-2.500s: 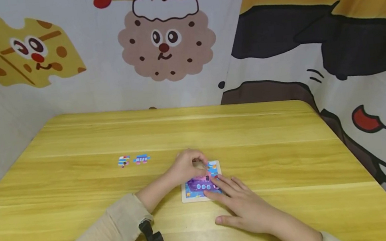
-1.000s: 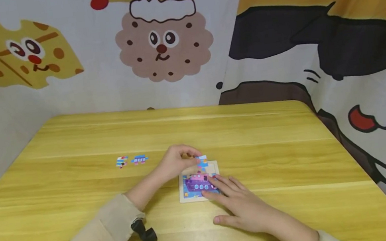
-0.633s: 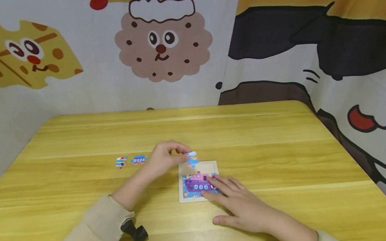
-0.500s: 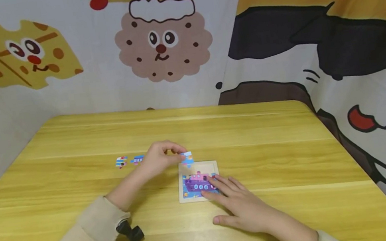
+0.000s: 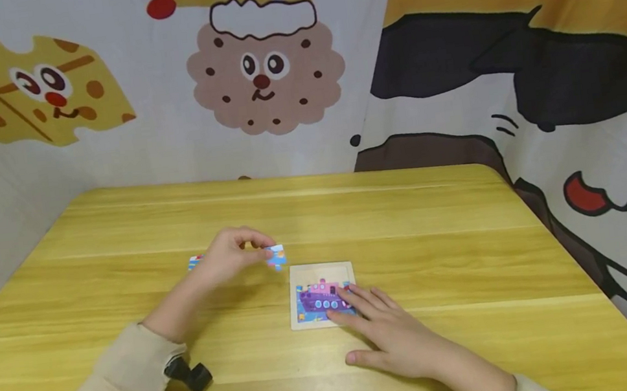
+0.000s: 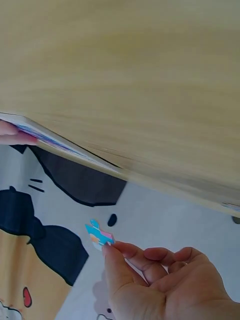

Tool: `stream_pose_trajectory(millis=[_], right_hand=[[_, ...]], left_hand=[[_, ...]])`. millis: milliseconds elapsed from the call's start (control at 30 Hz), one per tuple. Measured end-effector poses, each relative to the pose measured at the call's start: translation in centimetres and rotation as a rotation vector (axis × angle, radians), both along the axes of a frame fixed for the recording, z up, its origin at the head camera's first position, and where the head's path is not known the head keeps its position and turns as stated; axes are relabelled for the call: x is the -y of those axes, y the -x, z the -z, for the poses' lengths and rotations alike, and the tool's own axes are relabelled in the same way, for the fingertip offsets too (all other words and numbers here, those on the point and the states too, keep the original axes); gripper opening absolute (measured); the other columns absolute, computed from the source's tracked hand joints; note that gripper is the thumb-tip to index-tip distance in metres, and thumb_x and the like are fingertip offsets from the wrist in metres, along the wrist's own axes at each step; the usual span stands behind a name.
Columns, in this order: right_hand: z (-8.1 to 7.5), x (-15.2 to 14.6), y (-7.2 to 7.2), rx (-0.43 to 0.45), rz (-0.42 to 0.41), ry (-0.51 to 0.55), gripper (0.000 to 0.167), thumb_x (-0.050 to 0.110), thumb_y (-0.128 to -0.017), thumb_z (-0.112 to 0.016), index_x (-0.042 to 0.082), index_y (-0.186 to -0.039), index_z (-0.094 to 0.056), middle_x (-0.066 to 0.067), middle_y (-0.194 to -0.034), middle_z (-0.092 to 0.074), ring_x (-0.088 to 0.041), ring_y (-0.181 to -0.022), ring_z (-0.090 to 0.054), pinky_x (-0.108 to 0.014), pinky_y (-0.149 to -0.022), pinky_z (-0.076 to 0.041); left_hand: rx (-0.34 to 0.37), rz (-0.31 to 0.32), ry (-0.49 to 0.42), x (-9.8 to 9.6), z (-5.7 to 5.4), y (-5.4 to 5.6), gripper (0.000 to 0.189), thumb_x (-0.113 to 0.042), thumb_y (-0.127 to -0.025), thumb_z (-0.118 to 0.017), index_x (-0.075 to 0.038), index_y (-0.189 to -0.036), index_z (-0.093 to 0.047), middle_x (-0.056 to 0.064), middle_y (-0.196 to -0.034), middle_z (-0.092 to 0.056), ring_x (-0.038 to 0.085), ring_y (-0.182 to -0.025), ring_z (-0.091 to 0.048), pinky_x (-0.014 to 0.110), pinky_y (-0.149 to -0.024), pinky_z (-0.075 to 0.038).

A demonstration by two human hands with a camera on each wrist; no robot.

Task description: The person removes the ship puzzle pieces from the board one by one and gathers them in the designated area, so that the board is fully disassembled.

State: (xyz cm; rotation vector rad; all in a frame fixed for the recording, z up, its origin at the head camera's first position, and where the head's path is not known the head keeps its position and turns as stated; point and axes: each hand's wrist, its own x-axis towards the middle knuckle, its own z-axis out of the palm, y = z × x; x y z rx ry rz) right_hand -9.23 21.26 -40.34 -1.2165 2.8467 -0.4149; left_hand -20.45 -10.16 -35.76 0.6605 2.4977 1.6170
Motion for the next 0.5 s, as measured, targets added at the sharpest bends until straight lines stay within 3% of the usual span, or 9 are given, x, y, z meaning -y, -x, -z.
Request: stream_pose_trajectory(millis=[300,500], right_hand=[[0.1,-0.1,-0.1,-0.011,-0.003,-0.001,0.065,0.054,-0.094,-0.049,0.032,-0.151,-0.028,-0.001,-0.159,-0.013,-0.028,-0.143,-0.012,-0.043,-0.112,-0.004],[0.1,-0.2,-0.1,-0.003,0.004,-0.001,0.065,0.055,-0.094,-0.050,0.033,-0.151,-0.027,0.000,-0.159,-0.012,-0.028,-0.143,-0.012,-0.048,-0.111,-0.008]], left_hand=[[-0.018,-0.011,0.012,2.0,0.2,0.7,0.010,-0.014,-0.086,-0.073,-0.010,-0.095,-0.075,0.001,-0.086,-0.067,0.023,-0.079,-0.049,0.031,-0.063,-0.037],[0.010,-0.022,0.011,2.5,0.4,1.0,0.008,-0.009,-0.086,-0.072,-0.007,-0.093,-0.075,0.005,-0.085,-0.066,0.022,-0.069,-0.047,0.023,-0.049,-0.039]])
